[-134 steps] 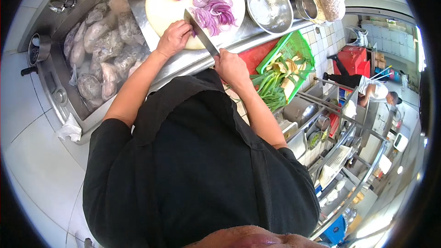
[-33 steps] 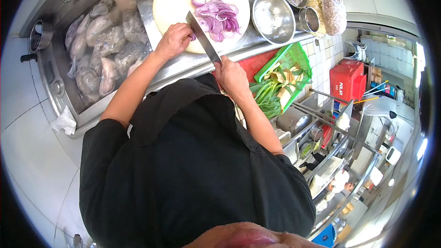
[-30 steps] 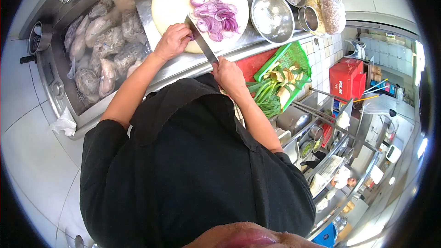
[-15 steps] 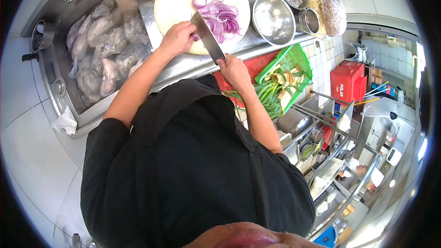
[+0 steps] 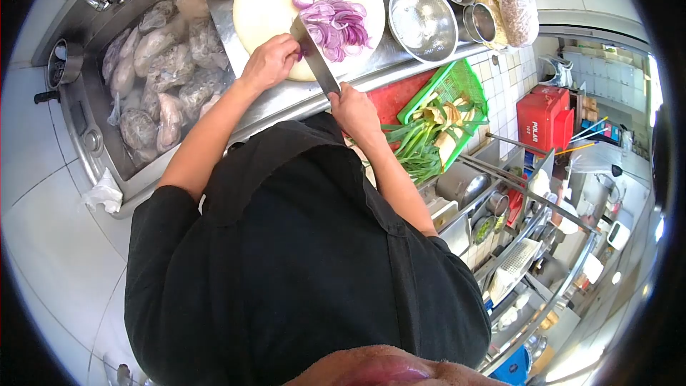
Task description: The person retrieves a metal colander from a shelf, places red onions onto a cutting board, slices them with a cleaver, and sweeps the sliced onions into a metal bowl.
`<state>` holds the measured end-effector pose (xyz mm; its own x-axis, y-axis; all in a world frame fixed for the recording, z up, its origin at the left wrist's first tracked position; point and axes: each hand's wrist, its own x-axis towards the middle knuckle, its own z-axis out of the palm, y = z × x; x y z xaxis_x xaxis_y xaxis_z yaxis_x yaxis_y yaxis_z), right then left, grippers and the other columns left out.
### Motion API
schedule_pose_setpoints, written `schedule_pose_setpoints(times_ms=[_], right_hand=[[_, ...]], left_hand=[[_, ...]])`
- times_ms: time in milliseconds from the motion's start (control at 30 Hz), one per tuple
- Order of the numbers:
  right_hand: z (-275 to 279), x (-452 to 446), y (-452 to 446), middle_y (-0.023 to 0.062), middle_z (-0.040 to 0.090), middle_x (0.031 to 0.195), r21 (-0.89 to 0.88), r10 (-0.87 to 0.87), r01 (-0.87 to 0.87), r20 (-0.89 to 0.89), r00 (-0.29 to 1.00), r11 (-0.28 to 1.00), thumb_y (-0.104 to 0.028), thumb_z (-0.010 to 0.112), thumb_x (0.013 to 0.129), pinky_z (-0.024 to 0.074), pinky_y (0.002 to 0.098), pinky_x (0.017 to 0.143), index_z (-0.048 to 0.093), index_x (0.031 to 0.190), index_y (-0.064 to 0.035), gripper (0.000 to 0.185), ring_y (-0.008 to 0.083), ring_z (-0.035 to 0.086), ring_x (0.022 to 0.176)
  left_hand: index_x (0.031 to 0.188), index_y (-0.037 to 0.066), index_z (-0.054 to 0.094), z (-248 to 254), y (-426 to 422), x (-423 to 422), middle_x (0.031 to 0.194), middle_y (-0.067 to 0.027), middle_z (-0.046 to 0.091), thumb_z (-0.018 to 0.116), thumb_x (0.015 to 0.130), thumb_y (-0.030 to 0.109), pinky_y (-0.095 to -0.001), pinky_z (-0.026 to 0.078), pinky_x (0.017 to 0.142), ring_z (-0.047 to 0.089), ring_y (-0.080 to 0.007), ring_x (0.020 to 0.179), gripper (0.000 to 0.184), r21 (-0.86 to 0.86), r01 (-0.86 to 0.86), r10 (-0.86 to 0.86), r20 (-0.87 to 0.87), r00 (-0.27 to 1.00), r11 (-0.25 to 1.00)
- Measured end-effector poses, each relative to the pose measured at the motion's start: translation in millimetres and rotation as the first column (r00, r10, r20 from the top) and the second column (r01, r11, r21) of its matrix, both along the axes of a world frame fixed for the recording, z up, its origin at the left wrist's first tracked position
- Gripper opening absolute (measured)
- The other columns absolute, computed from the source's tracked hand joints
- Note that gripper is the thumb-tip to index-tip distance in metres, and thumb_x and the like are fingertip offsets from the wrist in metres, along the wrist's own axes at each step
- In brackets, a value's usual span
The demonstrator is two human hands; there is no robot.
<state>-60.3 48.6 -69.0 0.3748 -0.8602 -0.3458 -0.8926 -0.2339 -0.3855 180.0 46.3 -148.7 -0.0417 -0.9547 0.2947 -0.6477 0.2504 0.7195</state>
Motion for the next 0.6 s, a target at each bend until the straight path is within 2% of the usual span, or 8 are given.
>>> schedule_pose_setpoints(times_ms=[67,167,367,467,567,600], right_hand=[[1,-2,2,0.0302,0.071,0.087,-0.026,0.012,-0.013,-0.009,1.0,1.0,-0.029,0.062,0.099,0.0552,0.0589,0.081,0.064,0.101,0.0009,0.03,0.048,0.071,0.088],[17,0,5,0.0296,0.071,0.084,-0.055,0.031,-0.031,-0.016,0.999,0.998,-0.028,0.062,0.099,0.0556,0.0587,0.079,0.064,0.1,0.0007,0.029,0.0478,0.071,0.085],[12,-2,3,0.0281,0.07,0.08,-0.072,0.055,-0.056,-0.012,0.998,0.996,-0.026,0.063,0.098,0.0561,0.0582,0.075,0.064,0.099,-0.0006,0.026,0.0487,0.07,0.082],[18,-2,6,0.028,0.07,0.081,-0.068,0.052,-0.053,-0.005,0.999,0.996,-0.026,0.064,0.098,0.0562,0.058,0.075,0.064,0.099,-0.0008,0.025,0.0486,0.07,0.082],[0,-5,3,0.028,0.07,0.081,-0.074,0.063,-0.064,-0.016,0.998,0.995,-0.026,0.064,0.098,0.0562,0.0579,0.075,0.063,0.099,-0.0006,0.025,0.0484,0.07,0.083],[10,-3,0,0.0281,0.07,0.081,-0.067,0.065,-0.067,-0.027,0.998,0.996,-0.026,0.064,0.098,0.0561,0.058,0.076,0.063,0.099,-0.0006,0.026,0.0483,0.07,0.083]], left_hand=[[0.102,0.001,0.068,-2,-4,4,0.105,-0.0159,0.068,0.069,0.086,0.001,-0.0431,0.055,0.086,0.067,-0.0355,0.1,0.016,0.006,0.067,-0.067,0.018,0.998,0.998],[0.099,0.0,0.068,-2,-5,3,0.102,-0.0156,0.068,0.069,0.086,0.002,-0.0427,0.055,0.087,0.067,-0.0355,0.099,0.013,-0.071,0.069,-0.067,0.028,0.997,0.995],[0.099,-0.001,0.068,-8,-3,1,0.103,-0.0156,0.068,0.07,0.086,0.002,-0.0425,0.055,0.087,0.067,-0.0351,0.099,0.013,-0.072,0.039,-0.039,0.009,0.999,0.997],[0.092,0.001,0.066,-6,-2,-3,0.089,-0.0147,0.063,0.069,0.085,0.002,-0.0437,0.054,0.08,0.065,-0.0349,0.089,0.008,-0.203,-0.008,-0.002,-0.049,0.999,0.979],[0.092,0.001,0.067,-6,-1,-3,0.09,-0.0142,0.064,0.068,0.085,0.003,-0.0433,0.054,0.08,0.065,-0.0346,0.089,0.007,-0.145,-0.007,0.0,-0.048,0.999,0.989],[0.091,0.002,0.067,-7,-2,-2,0.09,-0.0139,0.064,0.068,0.086,0.003,-0.043,0.054,0.081,0.065,-0.0344,0.089,0.006,-0.159,-0.018,0.009,-0.057,0.998,0.987]])
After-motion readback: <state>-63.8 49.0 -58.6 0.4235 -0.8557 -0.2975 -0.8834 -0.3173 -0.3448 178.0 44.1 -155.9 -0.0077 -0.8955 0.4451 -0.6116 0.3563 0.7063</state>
